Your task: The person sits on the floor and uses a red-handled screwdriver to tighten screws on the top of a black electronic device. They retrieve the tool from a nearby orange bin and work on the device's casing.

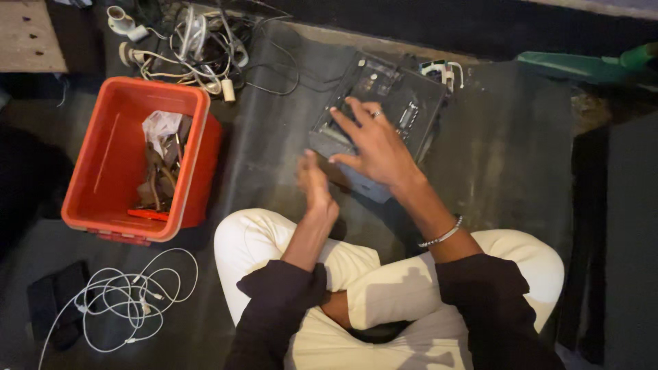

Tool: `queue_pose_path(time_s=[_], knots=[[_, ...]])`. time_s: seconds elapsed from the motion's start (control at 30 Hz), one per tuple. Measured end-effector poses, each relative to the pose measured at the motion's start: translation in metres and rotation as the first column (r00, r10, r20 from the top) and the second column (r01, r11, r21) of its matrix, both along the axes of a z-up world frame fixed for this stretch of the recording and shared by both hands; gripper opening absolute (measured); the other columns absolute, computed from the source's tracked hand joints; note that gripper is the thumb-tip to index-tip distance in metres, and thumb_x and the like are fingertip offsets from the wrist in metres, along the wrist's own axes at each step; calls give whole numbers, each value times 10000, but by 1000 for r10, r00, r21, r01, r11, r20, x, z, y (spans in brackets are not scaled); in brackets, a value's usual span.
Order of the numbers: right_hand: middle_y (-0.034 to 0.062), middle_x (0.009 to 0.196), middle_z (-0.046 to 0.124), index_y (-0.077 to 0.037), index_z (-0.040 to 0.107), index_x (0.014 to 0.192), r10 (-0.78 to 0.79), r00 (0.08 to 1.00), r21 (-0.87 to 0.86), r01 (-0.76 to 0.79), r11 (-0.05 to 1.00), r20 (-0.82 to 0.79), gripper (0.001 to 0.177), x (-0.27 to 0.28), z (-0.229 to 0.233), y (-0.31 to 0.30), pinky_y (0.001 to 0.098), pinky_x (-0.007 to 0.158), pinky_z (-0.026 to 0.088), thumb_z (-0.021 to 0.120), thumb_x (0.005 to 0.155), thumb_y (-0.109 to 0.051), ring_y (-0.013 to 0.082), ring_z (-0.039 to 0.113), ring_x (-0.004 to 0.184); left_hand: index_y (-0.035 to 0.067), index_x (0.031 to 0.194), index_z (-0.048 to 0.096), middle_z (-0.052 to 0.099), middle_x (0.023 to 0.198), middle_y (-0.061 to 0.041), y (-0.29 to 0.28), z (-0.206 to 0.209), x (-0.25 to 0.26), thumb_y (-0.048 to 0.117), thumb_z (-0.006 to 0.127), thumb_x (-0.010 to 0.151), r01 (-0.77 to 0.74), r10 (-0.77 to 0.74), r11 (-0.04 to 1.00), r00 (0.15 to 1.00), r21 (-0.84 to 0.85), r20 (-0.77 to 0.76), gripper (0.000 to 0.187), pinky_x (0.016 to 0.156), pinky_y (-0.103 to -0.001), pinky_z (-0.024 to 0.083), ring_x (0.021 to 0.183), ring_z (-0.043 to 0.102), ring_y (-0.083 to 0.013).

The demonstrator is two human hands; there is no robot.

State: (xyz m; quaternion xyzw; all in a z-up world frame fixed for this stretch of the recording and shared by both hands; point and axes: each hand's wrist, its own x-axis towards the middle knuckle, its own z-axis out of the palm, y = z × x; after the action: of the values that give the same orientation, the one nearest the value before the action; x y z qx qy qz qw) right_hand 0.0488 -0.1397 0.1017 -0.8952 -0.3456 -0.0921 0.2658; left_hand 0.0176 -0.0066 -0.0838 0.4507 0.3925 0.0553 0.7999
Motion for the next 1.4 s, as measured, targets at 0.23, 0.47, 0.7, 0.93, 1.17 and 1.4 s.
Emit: queue_pose_path(time_s=[0.23,0.47,0.7,0.93,1.17,1.4], knots=[[219,1362,644,-74,672,1327,74,997,99,-72,993,-24,664,0,0,-13,472,1032,484,865,800,-429,378,607,1214,16,1267,693,687,1269,-80,41,51,19,317,556,1025,170,-234,960,923,225,304,410,1018,-299,458,1167,620,-161],[244,1060,737,-4,681,1239,-690,666,-151,680,718,-283,632,24,-11,-89,463,863,558,826,910,-523,383,715,977,-30,1278,701,724,1222,-109,29,76,16,301,591,1027,153,-319,884,888,442,331,429,1025,-284,448,1130,630,-166],[183,1087,763,-48,631,1359,-565,680,87,672,736,-468,614,46,-53,-104,403,861,553,780,893,-418,285,748,991,-19,1415,583,643,1394,-98,-7,84,-5,282,499,1096,21,-209,917,875,398,436,447,1106,-272,405,1284,584,-146],[220,1369,675,-57,496,1522,-552,774,299,631,716,-312,658,55,-93,-100,412,1042,511,771,1010,-366,320,674,1250,65,1527,650,508,1131,-500,-18,97,-13,222,517,1115,153,-188,934,979,323,82,461,796,-395,327,834,355,-245],[232,1380,579,-109,449,1505,-739,596,177,802,571,-313,684,39,-105,-85,534,1090,373,774,950,-344,437,526,1275,-17,1327,676,721,1266,-104,5,77,4,210,557,1073,5,-189,935,853,355,487,360,1031,-267,465,1145,643,-142],[213,1432,505,-161,366,1554,-727,559,177,825,537,-399,732,40,-109,-83,550,1120,331,732,940,-318,425,451,1329,6,1264,722,742,1213,-105,6,76,0,193,592,1050,-21,-185,908,876,419,445,313,1017,-273,473,1114,656,-156]])
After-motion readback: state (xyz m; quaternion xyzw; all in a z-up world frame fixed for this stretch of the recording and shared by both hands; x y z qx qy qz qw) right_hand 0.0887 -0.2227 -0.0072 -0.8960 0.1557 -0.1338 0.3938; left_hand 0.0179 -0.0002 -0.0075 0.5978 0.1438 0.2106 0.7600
